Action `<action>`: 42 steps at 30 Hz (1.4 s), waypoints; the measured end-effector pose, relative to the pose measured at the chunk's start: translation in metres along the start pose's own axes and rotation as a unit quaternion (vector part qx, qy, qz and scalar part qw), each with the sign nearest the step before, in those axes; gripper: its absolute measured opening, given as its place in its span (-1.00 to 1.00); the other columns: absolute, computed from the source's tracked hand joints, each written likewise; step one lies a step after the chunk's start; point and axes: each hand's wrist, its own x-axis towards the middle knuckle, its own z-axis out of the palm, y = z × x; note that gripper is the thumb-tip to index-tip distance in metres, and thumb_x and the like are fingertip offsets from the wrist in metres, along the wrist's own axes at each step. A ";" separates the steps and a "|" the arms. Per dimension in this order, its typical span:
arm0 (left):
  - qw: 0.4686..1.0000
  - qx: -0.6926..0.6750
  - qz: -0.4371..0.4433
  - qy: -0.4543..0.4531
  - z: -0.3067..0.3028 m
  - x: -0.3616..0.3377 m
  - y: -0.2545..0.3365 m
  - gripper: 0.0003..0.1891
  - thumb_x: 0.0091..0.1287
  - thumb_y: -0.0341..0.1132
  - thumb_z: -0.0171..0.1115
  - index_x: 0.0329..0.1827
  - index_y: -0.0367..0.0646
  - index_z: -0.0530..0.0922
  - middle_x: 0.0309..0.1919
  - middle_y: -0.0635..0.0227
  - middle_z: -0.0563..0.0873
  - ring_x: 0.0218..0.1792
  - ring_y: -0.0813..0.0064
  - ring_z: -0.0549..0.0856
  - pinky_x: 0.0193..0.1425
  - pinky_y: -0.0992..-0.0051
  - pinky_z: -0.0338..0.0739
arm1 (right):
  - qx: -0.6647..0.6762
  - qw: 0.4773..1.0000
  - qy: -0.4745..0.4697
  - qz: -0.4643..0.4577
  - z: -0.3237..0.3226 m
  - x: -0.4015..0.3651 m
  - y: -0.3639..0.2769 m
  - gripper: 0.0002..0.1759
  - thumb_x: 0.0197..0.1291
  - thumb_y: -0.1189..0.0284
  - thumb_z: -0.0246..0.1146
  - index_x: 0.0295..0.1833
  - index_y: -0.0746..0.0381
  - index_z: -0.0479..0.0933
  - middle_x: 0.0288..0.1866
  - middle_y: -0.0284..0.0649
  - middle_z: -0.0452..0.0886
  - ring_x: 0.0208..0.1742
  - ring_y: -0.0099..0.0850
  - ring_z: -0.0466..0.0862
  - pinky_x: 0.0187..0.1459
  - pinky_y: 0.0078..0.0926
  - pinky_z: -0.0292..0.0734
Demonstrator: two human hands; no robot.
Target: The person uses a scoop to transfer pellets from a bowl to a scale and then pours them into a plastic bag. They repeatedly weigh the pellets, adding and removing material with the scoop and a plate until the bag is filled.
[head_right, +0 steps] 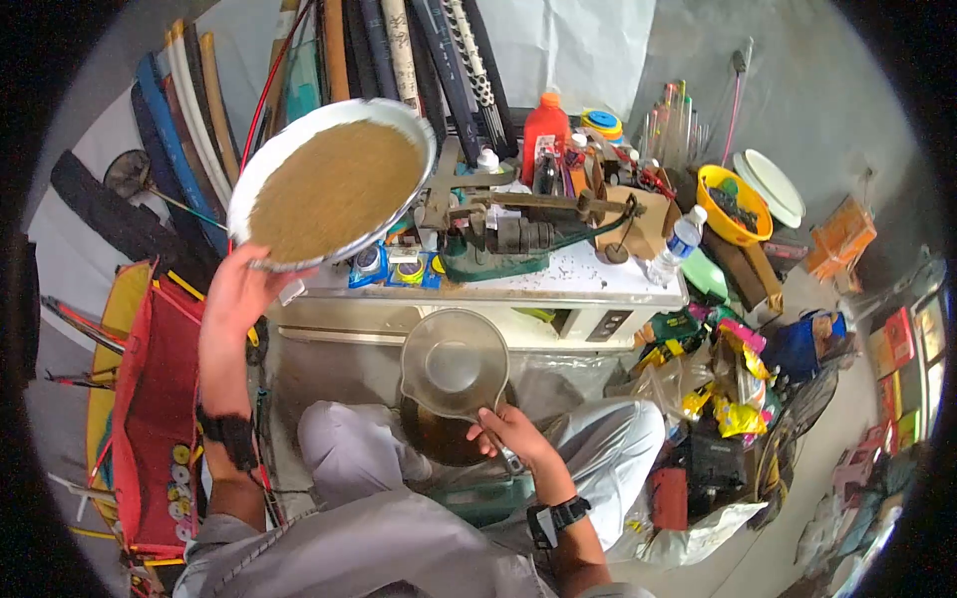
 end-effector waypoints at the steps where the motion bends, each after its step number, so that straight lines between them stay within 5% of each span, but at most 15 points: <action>1: 1.000 0.003 -0.007 0.011 -0.012 -0.016 -0.001 -0.49 0.22 -0.42 -0.04 0.26 -0.38 0.15 0.16 -0.10 0.41 0.05 -0.03 0.54 0.11 0.15 0.55 | -0.018 1.000 -0.023 0.006 -0.006 0.000 0.002 -0.54 0.38 0.19 -0.06 -0.38 0.37 0.45 -0.59 -0.26 0.50 -0.68 -0.53 0.42 -0.62 -0.61 0.30; 7: 0.986 0.022 -0.086 0.138 -0.046 -0.125 -0.038 -0.55 0.21 -0.37 0.05 0.17 -0.30 0.30 0.03 0.09 0.55 -0.06 0.23 0.64 -0.17 0.32 0.70 | 0.023 1.000 0.011 -0.001 0.004 -0.005 0.019 -0.39 0.38 -0.02 -0.20 -0.43 0.29 0.40 -0.62 -0.28 0.44 -0.68 -0.55 0.37 -0.63 -0.62 0.25; 17: 0.939 -0.081 -0.292 0.166 -0.077 -0.159 -0.226 -0.58 0.19 -0.47 0.01 0.13 -0.40 0.31 -0.02 0.05 0.56 -0.10 0.15 0.63 -0.08 0.22 0.66 | 0.049 0.997 0.043 -0.046 -0.017 0.025 0.077 -0.35 0.36 -0.06 -0.24 -0.42 0.32 0.37 -0.61 -0.25 0.42 -0.70 -0.49 0.37 -0.63 -0.54 0.26; 23: 0.944 -0.079 -0.287 0.145 -0.095 -0.140 -0.270 -0.59 0.17 -0.46 0.03 0.10 -0.44 0.31 -0.03 0.00 0.54 -0.06 0.14 0.61 -0.01 0.21 0.64 | 0.047 0.994 0.100 0.026 -0.017 0.035 0.085 -0.42 0.39 0.03 -0.21 -0.41 0.34 0.35 -0.63 -0.27 0.39 -0.70 -0.47 0.37 -0.63 -0.51 0.28; 26: 0.943 -0.054 -0.286 0.161 -0.097 -0.137 -0.271 -0.58 0.17 -0.46 0.03 0.11 -0.43 0.31 -0.01 0.00 0.53 -0.02 0.13 0.58 0.01 0.19 0.63 | 0.052 0.991 0.117 0.029 -0.020 0.050 0.097 -0.60 0.33 0.22 -0.05 -0.39 0.35 0.35 -0.62 -0.26 0.41 -0.69 -0.47 0.39 -0.64 -0.50 0.29; 28: 0.941 -0.031 -0.286 0.177 -0.098 -0.136 -0.270 -0.58 0.17 -0.46 0.03 0.11 -0.43 0.31 0.00 0.00 0.53 0.00 0.12 0.57 0.01 0.17 0.62 | -0.070 0.994 0.073 0.030 -0.022 0.065 0.105 -0.81 0.18 0.42 0.04 -0.36 0.35 0.35 -0.60 -0.25 0.44 -0.67 -0.48 0.42 -0.65 -0.49 0.31; 31: 0.952 -0.019 -0.260 0.163 -0.103 -0.134 -0.270 -0.57 0.18 -0.46 0.04 0.13 -0.40 0.30 0.02 0.00 0.51 0.02 0.07 0.55 0.02 0.12 0.60 | -0.081 0.991 0.096 0.037 -0.013 0.081 0.108 -0.87 0.09 0.49 0.06 -0.36 0.36 0.34 -0.59 -0.23 0.46 -0.67 -0.48 0.43 -0.66 -0.48 0.33; 42: 0.934 -0.049 -0.284 0.213 -0.117 -0.130 -0.299 -0.51 0.13 -0.55 0.01 0.19 -0.33 0.23 0.04 0.05 0.45 -0.01 0.04 0.55 -0.08 0.05 0.64 | -0.104 0.988 0.087 0.068 -0.014 0.096 0.137 -0.82 0.08 0.45 0.10 -0.39 0.39 0.38 -0.60 -0.24 0.47 -0.68 -0.46 0.45 -0.67 -0.46 0.33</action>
